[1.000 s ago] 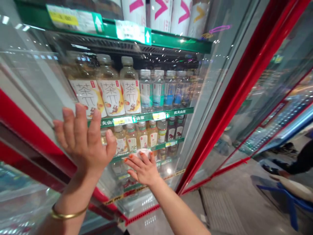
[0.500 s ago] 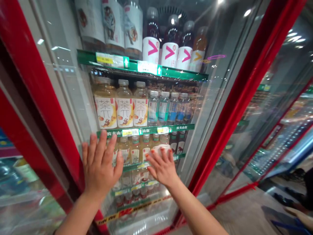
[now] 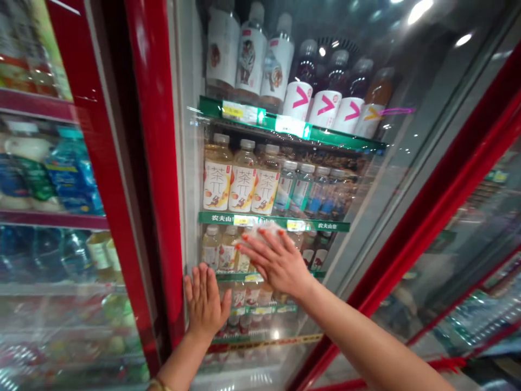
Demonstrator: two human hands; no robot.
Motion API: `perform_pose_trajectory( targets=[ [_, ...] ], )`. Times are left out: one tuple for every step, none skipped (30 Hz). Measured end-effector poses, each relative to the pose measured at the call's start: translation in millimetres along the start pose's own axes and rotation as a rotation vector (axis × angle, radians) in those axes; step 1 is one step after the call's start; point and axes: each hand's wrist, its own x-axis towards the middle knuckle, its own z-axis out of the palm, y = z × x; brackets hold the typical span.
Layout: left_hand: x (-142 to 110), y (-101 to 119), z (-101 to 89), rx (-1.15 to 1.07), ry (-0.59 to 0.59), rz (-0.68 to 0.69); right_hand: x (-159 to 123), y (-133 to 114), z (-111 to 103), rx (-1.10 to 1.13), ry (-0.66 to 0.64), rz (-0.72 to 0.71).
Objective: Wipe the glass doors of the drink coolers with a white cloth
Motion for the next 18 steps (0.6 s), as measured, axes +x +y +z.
perform_pose_trajectory(
  targets=[
    [-4.4, 1.7, 0.5, 0.006, -0.005, -0.010, 13.6, 11.3, -6.8, -0.020, 0.031, 0.112],
    [-9.1, 3.6, 1.1, 0.014, -0.008, -0.018, 32.9, 19.8, -12.5, -0.033, 0.054, 0.234],
    [-14.0, 5.3, 1.8, 0.021, -0.009, -0.026, 55.3, 23.3, -16.2, -0.040, 0.066, 0.336],
    [-19.1, 6.9, 2.2, 0.026, -0.011, -0.033, 77.3, 20.6, -17.4, -0.039, 0.066, 0.388],
    [-24.2, 8.2, 2.3, 0.029, -0.012, -0.036, 95.5, 12.3, -15.9, -0.032, 0.052, 0.374],
    [-29.3, 9.2, 1.8, 0.028, -0.014, -0.033, 107.3, -0.3, -12.0, -0.019, 0.027, 0.294],
    [-34.3, 9.7, 0.4, 0.025, -0.015, -0.024, 111.0, -14.4, -6.4, -0.005, -0.006, 0.167],
    [-38.7, 9.8, -1.9, 0.019, -0.016, -0.013, 106.3, -27.2, -0.1, 0.013, -0.044, 0.017],
    [-42.5, 9.3, -5.2, 0.013, -0.018, -0.002, 94.2, -35.8, 5.5, 0.033, -0.087, -0.123],
    [-45.1, 8.4, -9.5, 0.006, -0.022, 0.005, 77.0, -38.3, 9.3, 0.052, -0.131, -0.220],
    [-46.2, 6.9, -14.8, -0.003, -0.030, 0.008, 57.6, -33.4, 10.6, 0.065, -0.162, -0.258],
    [-45.4, 5.1, -20.6, -0.015, -0.042, 0.008, 39.4, -21.6, 9.1, 0.066, -0.169, -0.232],
    [-42.5, 2.8, -26.5, -0.031, -0.054, 0.008, 25.1, -4.8, 5.2, 0.047, -0.150, -0.139],
    [-37.4, 0.3, -32.0, -0.052, -0.063, 0.007, 16.7, 14.0, -0.2, 0.004, -0.106, 0.010],
    [-30.1, -2.5, -36.7, -0.077, -0.062, 0.008, 14.5, 31.0, -6.2, -0.058, -0.046, 0.198],
    [-21.2, -5.4, -40.0, -0.104, -0.050, 0.007, 17.5, 42.7, -11.6, -0.126, 0.027, 0.391],
    [-11.1, -8.2, -41.5, -0.132, -0.027, 0.001, 23.5, 46.7, -15.1, -0.185, 0.095, 0.552],
    [-0.5, -10.8, -41.1, -0.159, 0.003, -0.004, 30.1, 42.4, -15.8, -0.220, 0.147, 0.648]
  ],
)
